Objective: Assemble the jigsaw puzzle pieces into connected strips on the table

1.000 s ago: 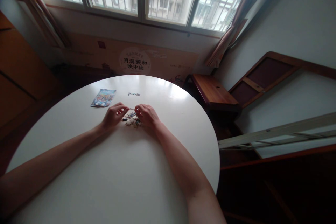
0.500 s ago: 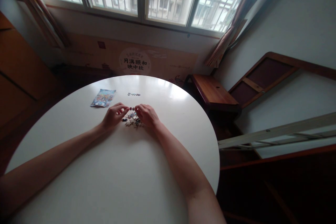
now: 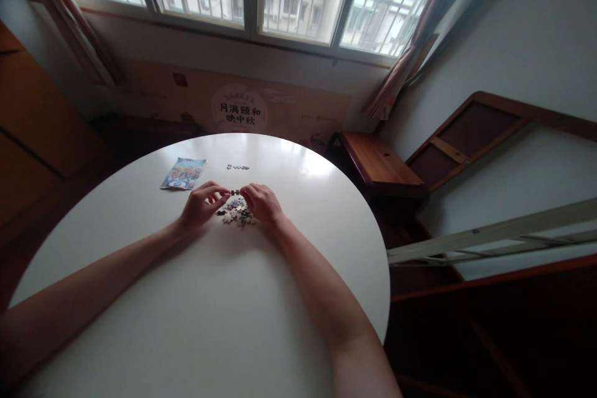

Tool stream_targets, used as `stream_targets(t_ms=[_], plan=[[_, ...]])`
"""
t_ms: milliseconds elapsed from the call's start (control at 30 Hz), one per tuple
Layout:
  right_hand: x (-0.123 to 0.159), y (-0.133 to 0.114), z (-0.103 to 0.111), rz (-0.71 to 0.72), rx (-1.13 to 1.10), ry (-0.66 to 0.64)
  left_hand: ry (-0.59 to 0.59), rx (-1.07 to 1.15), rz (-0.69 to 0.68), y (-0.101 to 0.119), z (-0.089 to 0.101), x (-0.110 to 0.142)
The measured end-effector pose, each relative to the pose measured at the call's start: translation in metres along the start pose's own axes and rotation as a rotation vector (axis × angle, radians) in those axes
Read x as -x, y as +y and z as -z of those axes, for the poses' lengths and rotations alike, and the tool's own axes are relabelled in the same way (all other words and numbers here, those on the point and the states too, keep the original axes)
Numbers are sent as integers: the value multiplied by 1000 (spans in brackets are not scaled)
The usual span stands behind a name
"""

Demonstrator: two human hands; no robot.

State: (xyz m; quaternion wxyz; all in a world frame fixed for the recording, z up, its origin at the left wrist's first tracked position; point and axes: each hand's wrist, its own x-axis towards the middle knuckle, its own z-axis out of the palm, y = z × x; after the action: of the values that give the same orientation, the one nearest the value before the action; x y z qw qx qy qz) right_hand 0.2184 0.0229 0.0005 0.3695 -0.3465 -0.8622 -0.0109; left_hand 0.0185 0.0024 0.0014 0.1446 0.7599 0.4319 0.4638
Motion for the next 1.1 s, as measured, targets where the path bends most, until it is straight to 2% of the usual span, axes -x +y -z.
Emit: stream_targets(t_ms=[1100], plan=[[0,-4,3,1,-29,-47,11,-52,-35,-4,-2,0]])
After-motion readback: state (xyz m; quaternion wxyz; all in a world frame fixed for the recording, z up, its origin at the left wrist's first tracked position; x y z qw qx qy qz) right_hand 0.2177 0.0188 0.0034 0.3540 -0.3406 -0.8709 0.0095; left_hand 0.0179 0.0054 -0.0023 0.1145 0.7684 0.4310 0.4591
